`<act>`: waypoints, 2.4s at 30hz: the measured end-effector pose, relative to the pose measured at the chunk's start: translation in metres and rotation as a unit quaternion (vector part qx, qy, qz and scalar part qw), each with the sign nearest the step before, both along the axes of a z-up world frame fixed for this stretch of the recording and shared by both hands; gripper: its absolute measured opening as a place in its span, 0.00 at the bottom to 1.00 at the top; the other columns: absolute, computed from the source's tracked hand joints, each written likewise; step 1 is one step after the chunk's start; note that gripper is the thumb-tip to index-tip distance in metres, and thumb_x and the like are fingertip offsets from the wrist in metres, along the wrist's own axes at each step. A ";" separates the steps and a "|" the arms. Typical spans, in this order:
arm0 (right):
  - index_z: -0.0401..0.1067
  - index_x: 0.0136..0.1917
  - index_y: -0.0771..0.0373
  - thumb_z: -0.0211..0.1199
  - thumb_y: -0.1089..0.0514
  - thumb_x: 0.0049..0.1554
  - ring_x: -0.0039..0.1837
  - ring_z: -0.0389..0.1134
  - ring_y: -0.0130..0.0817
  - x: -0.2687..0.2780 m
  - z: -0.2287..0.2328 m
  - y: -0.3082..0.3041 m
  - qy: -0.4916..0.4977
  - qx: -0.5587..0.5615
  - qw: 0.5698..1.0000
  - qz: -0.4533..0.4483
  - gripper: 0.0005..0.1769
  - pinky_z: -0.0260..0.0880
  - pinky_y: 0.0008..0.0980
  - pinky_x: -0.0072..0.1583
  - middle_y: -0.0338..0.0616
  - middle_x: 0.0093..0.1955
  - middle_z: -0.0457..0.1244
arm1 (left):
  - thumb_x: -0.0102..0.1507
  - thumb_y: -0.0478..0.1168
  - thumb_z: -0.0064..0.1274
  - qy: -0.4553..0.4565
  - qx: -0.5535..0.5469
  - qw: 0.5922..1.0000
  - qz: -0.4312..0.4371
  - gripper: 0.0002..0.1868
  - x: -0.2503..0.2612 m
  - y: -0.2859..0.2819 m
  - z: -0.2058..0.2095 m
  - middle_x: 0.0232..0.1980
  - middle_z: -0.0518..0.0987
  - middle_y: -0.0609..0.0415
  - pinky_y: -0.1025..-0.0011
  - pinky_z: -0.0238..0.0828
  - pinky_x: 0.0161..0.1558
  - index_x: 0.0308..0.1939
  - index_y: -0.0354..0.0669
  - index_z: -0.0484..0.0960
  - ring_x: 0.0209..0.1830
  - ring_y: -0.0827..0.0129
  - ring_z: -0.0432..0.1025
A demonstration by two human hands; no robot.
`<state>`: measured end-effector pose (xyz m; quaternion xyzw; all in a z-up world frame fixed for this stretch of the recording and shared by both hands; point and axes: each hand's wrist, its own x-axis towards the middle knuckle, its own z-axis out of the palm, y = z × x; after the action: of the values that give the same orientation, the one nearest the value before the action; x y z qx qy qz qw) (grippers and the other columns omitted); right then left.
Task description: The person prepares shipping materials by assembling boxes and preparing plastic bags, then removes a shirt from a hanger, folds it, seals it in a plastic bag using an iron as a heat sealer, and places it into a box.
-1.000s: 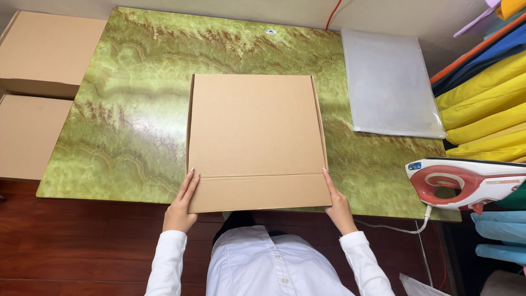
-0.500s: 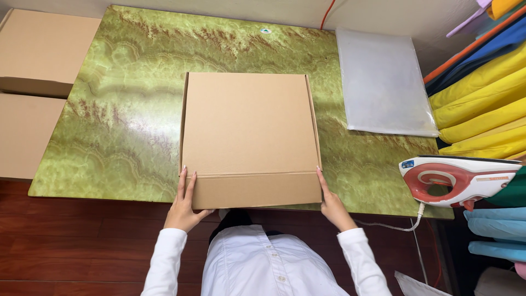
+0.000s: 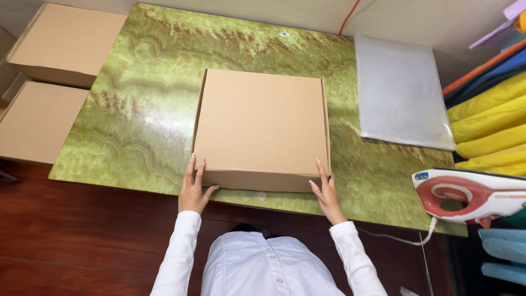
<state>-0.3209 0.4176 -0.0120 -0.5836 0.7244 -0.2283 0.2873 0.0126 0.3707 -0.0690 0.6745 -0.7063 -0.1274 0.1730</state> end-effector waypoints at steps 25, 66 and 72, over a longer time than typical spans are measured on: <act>0.41 0.70 0.51 0.51 0.40 0.47 0.67 0.43 0.66 0.167 0.018 -0.091 -0.409 0.167 0.893 -0.089 0.41 0.47 0.62 0.61 0.66 0.69 0.38 | 0.48 0.40 0.53 -0.042 -0.179 0.955 0.234 0.37 0.157 0.025 -0.044 0.67 0.51 0.60 0.70 0.66 0.53 0.60 0.58 0.57 0.57 0.62 0.59; 0.59 0.30 0.48 0.46 0.31 0.50 0.58 0.61 0.29 0.666 -0.030 -0.317 -0.708 0.111 0.698 -0.005 0.22 0.58 0.32 0.61 0.29 0.49 0.61 | 0.48 0.47 0.57 0.749 -0.197 0.441 0.454 0.45 0.615 -0.070 0.156 0.56 0.49 0.40 0.41 0.61 0.50 0.58 0.42 0.43 0.58 0.45 0.52; 0.52 0.23 0.50 0.51 0.37 0.52 0.52 0.63 0.23 0.640 -0.074 -0.348 -0.732 0.082 0.674 -0.063 0.25 0.62 0.30 0.57 0.24 0.40 0.62 | 0.47 0.48 0.58 0.768 -0.110 0.467 0.424 0.46 0.627 -0.154 0.139 0.56 0.49 0.39 0.40 0.63 0.48 0.58 0.42 0.42 0.58 0.43 0.51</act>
<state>0.3192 0.0700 -0.0859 -0.1568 0.3335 -0.5395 0.7571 0.6393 0.2169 0.0698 0.4977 0.0750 -0.4265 0.7516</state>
